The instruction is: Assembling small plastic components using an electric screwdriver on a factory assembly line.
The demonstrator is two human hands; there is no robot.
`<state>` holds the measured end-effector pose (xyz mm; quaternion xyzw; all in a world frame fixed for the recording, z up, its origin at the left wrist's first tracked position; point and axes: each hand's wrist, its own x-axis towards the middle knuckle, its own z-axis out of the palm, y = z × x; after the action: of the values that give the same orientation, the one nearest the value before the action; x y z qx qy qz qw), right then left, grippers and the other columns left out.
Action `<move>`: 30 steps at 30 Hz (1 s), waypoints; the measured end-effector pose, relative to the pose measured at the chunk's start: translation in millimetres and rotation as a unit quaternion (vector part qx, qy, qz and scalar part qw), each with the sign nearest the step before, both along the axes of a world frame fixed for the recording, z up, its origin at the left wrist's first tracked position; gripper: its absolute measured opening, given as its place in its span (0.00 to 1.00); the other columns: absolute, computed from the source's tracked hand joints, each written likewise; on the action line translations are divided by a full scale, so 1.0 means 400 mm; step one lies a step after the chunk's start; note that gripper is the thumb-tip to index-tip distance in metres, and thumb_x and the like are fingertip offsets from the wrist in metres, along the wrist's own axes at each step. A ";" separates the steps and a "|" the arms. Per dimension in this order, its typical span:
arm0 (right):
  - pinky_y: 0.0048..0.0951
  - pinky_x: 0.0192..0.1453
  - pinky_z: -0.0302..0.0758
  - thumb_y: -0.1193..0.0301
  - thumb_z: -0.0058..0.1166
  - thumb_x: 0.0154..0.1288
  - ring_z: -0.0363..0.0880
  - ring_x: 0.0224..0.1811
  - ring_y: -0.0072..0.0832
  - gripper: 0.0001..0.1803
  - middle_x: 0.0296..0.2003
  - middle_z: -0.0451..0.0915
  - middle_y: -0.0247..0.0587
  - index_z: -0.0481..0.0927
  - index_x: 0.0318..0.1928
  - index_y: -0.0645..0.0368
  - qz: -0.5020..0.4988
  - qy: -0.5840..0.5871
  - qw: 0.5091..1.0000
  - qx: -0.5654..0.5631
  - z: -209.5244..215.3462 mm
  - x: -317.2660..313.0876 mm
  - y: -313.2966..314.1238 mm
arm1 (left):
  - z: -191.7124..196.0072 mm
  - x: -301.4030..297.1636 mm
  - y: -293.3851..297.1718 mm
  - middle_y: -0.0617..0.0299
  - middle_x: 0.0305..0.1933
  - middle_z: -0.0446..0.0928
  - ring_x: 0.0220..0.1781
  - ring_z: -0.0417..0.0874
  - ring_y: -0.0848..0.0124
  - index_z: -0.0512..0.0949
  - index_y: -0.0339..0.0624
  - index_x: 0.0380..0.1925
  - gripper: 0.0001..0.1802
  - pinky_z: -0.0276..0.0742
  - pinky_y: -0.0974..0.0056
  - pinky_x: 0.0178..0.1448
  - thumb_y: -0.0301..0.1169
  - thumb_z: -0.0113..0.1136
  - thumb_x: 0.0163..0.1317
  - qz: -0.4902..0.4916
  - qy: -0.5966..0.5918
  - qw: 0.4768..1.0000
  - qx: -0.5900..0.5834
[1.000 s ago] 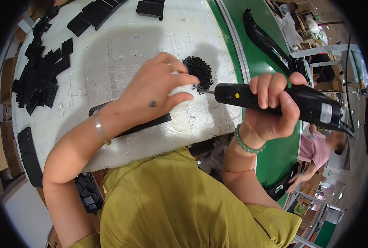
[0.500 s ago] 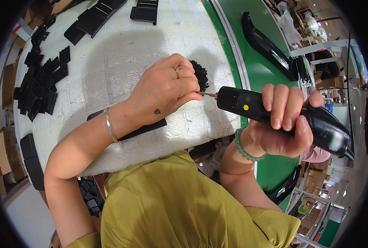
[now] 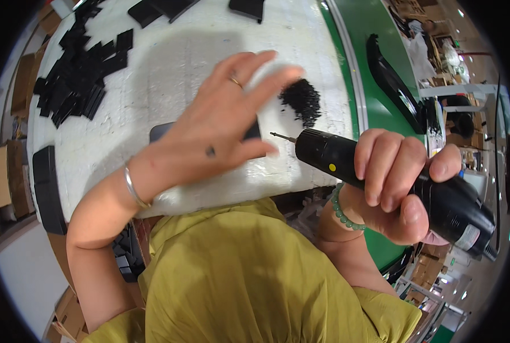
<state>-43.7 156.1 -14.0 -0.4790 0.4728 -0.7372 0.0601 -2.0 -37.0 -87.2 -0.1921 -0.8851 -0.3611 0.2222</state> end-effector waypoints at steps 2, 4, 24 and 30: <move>0.20 0.26 0.62 0.71 0.51 0.53 0.65 0.16 0.16 0.19 0.17 0.67 0.23 0.63 0.46 0.50 0.027 -0.002 1.000 0.007 -0.010 -0.001 -0.021 | -0.013 0.023 -0.063 0.55 0.57 0.68 0.60 0.66 0.55 0.68 0.44 0.56 0.29 0.61 0.59 0.63 0.34 0.62 0.53 0.033 -0.091 0.995 0.037; 0.20 0.26 0.63 0.72 0.51 0.53 0.65 0.16 0.16 0.19 0.17 0.68 0.23 0.63 0.46 0.50 0.054 -0.020 0.998 0.006 -0.024 0.020 -0.050 | -0.024 0.060 -0.107 0.54 0.56 0.68 0.59 0.67 0.56 0.68 0.44 0.56 0.29 0.62 0.59 0.62 0.35 0.62 0.54 0.048 -0.143 0.988 0.027; 0.25 0.22 0.66 0.75 0.55 0.52 0.64 0.12 0.20 0.17 0.16 0.67 0.27 0.59 0.37 0.50 0.102 -0.008 0.987 0.126 -0.065 0.093 -0.176 | -0.072 0.112 -0.122 0.53 0.35 0.77 0.42 0.77 0.53 0.75 0.44 0.41 0.23 0.72 0.55 0.45 0.47 0.63 0.50 0.064 -0.305 0.950 -0.020; 0.24 0.19 0.65 0.75 0.56 0.52 0.64 0.12 0.20 0.17 0.15 0.67 0.27 0.59 0.33 0.50 0.153 0.050 0.971 0.174 -0.050 0.088 -0.197 | -0.071 0.118 -0.124 0.53 0.35 0.77 0.43 0.77 0.54 0.75 0.43 0.40 0.23 0.71 0.55 0.45 0.46 0.63 0.50 0.055 -0.317 0.947 -0.015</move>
<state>-8.4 77.1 -33.9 -0.5642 0.5177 -0.6003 0.2309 45.1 -86.4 -115.6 -0.0218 -0.9244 -0.3772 -0.0528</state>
